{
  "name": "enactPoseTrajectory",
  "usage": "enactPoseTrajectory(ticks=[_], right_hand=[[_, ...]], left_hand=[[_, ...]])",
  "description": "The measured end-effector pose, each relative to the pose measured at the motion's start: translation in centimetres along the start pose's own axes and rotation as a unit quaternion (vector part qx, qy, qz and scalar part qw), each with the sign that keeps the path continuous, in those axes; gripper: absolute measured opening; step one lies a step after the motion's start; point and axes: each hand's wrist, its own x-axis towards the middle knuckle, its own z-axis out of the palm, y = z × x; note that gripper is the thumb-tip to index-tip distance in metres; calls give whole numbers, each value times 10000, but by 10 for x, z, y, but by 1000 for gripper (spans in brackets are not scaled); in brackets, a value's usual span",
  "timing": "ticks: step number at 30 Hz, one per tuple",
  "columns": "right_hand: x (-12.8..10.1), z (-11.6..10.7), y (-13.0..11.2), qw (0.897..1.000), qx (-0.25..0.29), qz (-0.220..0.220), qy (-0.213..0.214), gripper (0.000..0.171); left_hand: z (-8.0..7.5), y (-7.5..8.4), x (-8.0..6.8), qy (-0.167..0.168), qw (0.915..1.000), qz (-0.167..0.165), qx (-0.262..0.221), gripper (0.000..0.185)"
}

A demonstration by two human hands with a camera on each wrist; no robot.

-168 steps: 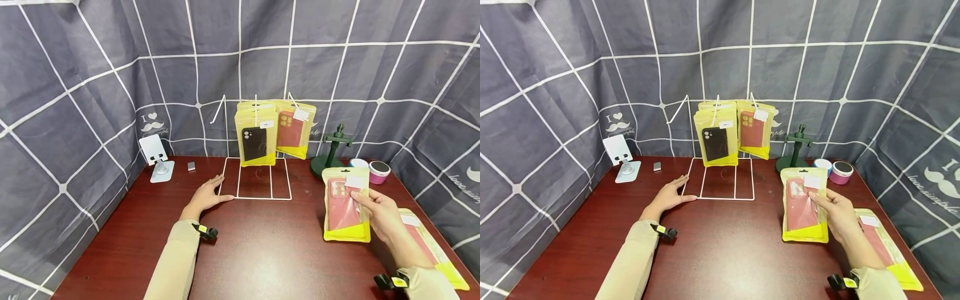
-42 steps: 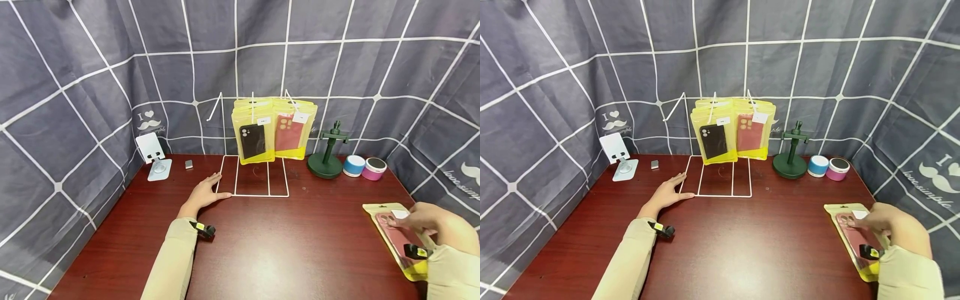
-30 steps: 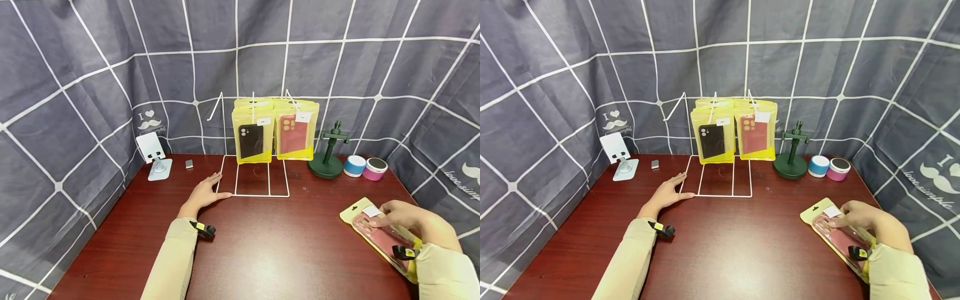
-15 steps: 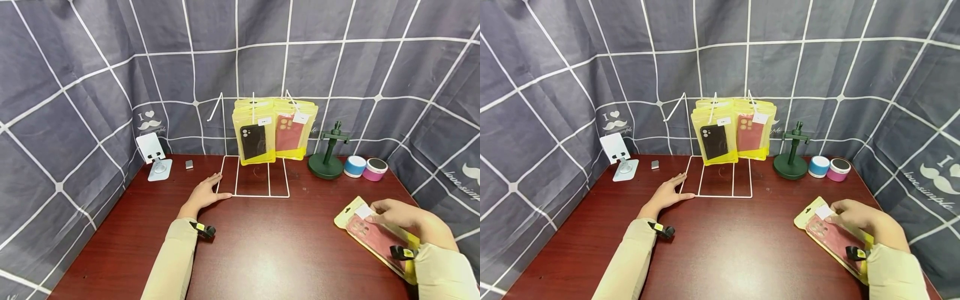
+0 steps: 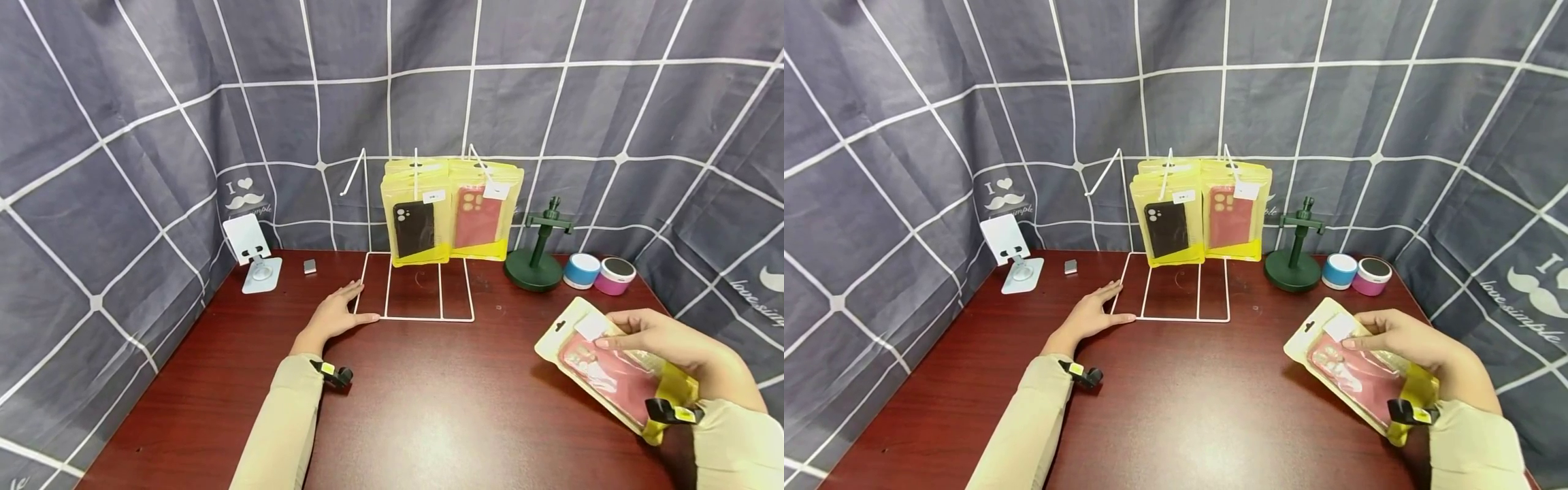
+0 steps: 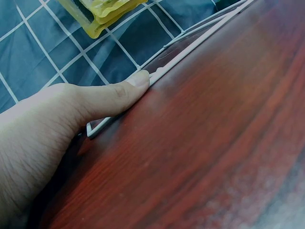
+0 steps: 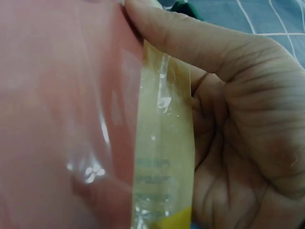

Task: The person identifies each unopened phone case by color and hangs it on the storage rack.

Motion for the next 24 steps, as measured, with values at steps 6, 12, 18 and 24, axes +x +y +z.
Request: enactPoseTrajectory(ticks=[6, 12, 18, 24], right_hand=[[-3, 2, -12, 9979, 611, 191, 16, 18], [0, 10, -28, 9939, 375, -636, 820, 23], [15, 29, -53, 9699, 216, -1024, 2199, 24], [32, 48, -85, 9407, 1444, -1447, 2707, 24]], left_hand=[[-1, 0, 0, -40, 10000, -57, 8, 108], [0, 2, 0, -43, 10000, -31, 3, 107], [-1, 3, 0, -42, 10000, -31, -16, 105], [-1, 1, -1, 2, 10000, 1, -40, 106]])
